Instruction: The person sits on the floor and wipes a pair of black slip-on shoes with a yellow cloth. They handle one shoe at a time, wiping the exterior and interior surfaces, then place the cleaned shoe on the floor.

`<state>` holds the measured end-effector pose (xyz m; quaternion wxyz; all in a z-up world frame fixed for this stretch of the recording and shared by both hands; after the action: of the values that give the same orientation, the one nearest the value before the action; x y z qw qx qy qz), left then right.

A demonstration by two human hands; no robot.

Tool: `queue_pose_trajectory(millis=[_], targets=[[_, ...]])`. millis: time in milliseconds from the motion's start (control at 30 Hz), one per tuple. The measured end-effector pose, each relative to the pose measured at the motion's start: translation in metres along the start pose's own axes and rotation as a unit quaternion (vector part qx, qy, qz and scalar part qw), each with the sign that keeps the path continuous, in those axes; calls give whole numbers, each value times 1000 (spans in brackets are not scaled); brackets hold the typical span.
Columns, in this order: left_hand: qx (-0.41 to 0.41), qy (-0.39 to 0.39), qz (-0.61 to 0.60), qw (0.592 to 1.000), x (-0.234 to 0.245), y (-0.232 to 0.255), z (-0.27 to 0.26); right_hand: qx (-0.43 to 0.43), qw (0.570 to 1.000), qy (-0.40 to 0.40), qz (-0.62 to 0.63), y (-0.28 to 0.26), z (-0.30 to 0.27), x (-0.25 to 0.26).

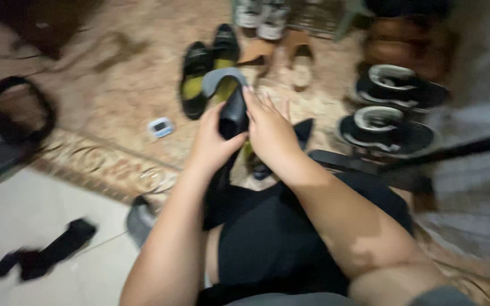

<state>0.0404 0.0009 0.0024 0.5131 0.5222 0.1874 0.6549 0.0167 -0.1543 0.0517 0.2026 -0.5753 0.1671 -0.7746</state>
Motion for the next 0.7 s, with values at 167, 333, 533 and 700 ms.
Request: queue_pose_trajectory(millis=[167, 333, 533, 700], targets=[[3, -17, -5, 1000, -2, 13, 0, -58, 998, -16, 24, 23, 8, -4], [25, 47, 11, 999, 4, -25, -1, 15, 997, -67, 28, -2, -16, -24], [102, 20, -43, 994, 10, -88, -8, 19, 984, -163, 70, -23, -23, -32], [238, 86, -177, 951, 12, -105, -7, -55, 935, -349, 34, -21, -47, -47]])
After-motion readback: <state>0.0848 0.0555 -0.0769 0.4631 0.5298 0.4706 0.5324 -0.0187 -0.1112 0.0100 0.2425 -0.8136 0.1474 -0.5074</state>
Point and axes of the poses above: each hand's wrist, its own z-axis towards the middle knuckle, its own x-axis out of the back of the hand, y = z × x, the point moved 4 cm from there along z, towards the middle knuckle, and after that the axes turned 8 degrees about -x, right-handed, at the moved point
